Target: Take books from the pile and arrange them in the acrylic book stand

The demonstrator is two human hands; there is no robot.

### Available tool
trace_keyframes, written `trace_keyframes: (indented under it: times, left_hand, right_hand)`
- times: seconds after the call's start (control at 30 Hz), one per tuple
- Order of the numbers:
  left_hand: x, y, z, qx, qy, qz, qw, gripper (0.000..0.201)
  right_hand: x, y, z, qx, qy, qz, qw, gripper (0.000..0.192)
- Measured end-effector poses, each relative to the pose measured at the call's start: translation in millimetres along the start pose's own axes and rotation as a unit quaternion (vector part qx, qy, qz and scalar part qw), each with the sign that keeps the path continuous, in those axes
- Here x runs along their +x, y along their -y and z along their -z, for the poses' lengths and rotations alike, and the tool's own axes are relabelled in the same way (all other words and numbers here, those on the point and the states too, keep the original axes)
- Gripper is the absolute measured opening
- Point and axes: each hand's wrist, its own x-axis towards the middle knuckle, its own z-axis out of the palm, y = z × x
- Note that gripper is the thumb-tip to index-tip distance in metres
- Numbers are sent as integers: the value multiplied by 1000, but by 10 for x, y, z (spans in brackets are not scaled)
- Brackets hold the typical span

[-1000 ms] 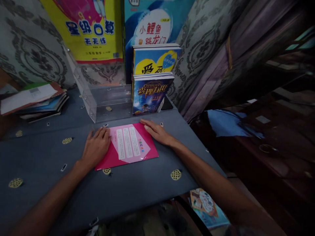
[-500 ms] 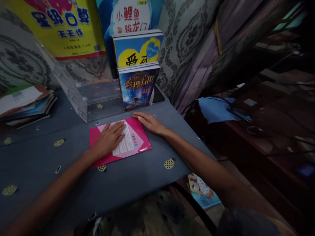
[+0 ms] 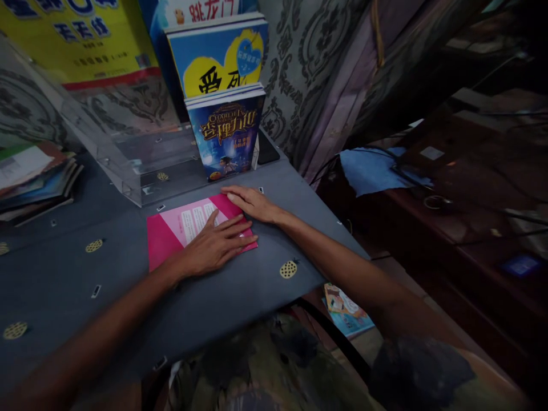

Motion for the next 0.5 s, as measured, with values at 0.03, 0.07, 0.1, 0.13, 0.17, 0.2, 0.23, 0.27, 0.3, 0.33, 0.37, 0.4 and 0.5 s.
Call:
trace_keyframes:
  times: [0.03, 0.07, 0.1, 0.13, 0.17, 0.2, 0.23, 0.27, 0.3, 0.33, 0.37, 0.4, 0.5]
  left_hand:
    - [-6, -6, 5, 0, 2, -2, 1000, 42]
    - [-10, -10, 8, 1, 3, -3, 1000, 42]
    - [-12, -12, 10, 3, 3, -4, 1000, 42]
    - [-14, -14, 10, 6, 2, -6, 1000, 42]
    - [-16, -15, 8, 9, 1, -10, 1000, 42]
    - [-18, -17, 4, 13, -2, -14, 1000, 42]
    - [-20, -20, -1, 16, -6, -18, 1000, 41]
    - [-23, -22, -7, 18, -11, -21, 1000, 41]
    - [-27, -25, -12, 17, -15, -25, 999, 40]
    - [-30, -26, -15, 15, -19, -30, 999, 40]
    - [-33, -27, -16, 11, -23, -35, 999, 40]
    - [-35, -27, -14, 6, -27, -43, 999, 40]
    - [-36, -28, -6, -4, -38, -66, 997, 41]
  right_hand:
    - [-6, 18, 6, -5, 1, 1, 1000, 47]
    - [-12, 36, 9, -10, 2, 1, 1000, 47]
    - [-18, 53, 9, -17, 4, 1, 1000, 47]
    - [-23, 67, 5, -26, 8, 1, 1000, 47]
    - [-27, 79, -5, -36, 13, 1, 999, 48]
    - [-30, 87, -18, -48, 19, 0, 999, 49]
    - [-34, 90, -36, -61, 24, -1, 998, 50]
    - [-37, 91, -56, -74, 27, -2, 997, 50]
    - [-41, 88, -76, -86, 29, -3, 996, 51]
    - [-45, 84, -96, -96, 28, -3, 995, 51]
    - [-49, 80, -113, -104, 28, -2, 994, 51]
    - [-54, 77, -126, -110, 27, -1, 994, 51]
    - [-71, 82, -144, -123, 25, 2, 992, 53]
